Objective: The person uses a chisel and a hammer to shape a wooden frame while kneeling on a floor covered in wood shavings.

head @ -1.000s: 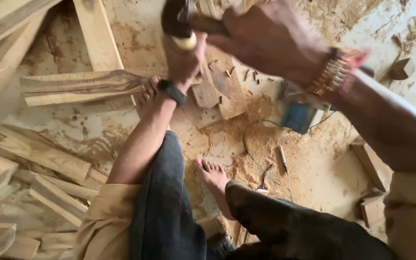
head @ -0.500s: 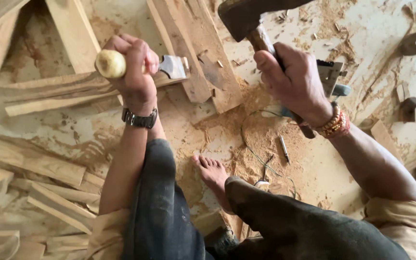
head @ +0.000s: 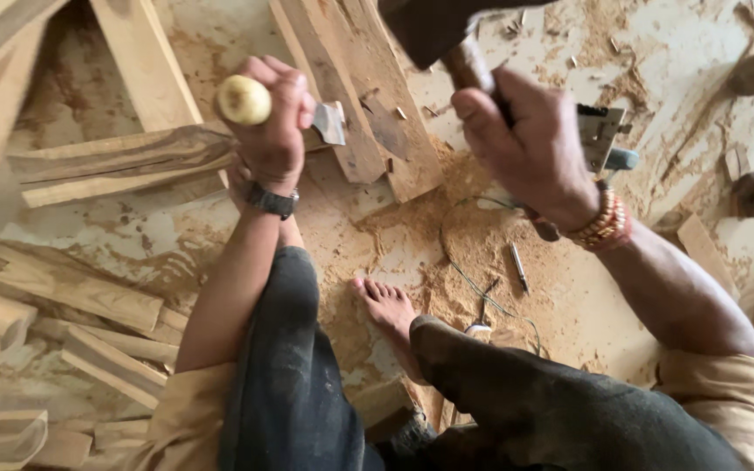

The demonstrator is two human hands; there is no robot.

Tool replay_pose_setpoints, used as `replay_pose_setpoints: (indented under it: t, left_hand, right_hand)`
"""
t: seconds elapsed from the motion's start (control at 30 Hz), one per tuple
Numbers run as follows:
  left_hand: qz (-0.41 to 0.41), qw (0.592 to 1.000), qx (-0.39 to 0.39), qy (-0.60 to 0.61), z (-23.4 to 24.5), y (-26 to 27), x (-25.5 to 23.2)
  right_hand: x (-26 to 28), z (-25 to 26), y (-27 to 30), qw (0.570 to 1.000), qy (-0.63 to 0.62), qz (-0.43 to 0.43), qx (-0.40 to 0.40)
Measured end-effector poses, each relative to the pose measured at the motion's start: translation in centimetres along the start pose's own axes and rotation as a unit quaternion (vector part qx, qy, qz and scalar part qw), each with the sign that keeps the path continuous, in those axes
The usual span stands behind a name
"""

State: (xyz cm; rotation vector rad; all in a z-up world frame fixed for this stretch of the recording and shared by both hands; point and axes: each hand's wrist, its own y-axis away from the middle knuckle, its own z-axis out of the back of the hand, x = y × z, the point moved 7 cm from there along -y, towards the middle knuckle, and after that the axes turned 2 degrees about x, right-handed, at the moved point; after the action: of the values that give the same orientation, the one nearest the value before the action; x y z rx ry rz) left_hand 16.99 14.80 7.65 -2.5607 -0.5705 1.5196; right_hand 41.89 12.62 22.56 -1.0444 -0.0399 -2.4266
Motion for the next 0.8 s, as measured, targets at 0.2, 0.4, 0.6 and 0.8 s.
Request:
replay_pose_setpoints:
  t: [0.2,0.4,0.6,0.8]
  left_hand:
    - [-0.008,0.999,0.031,-0.017,-1.4,0.4,-0.9]
    - [-0.018,0.999,0.017,-0.036,-1.8,0.5,-1.8]
    - [0.024,0.996,-0.07,-0.048,1.1,2.3,2.5]
    - [0.048,0.997,0.007,-0.057,2.2,3.6,8.3]
  right_hand:
    - [8.1,3.4,-4.5,0.969,-0.174,0.172,-0.025]
    - [10.3,-5.2,-6.5,0.79,0.501,0.335,0.116]
    - [9.3,-4.8,-6.1,0.937,0.282,0.173,0.116]
    - [9.5,-3.5,-5.8,0.951,0.187,0.226,0.094]
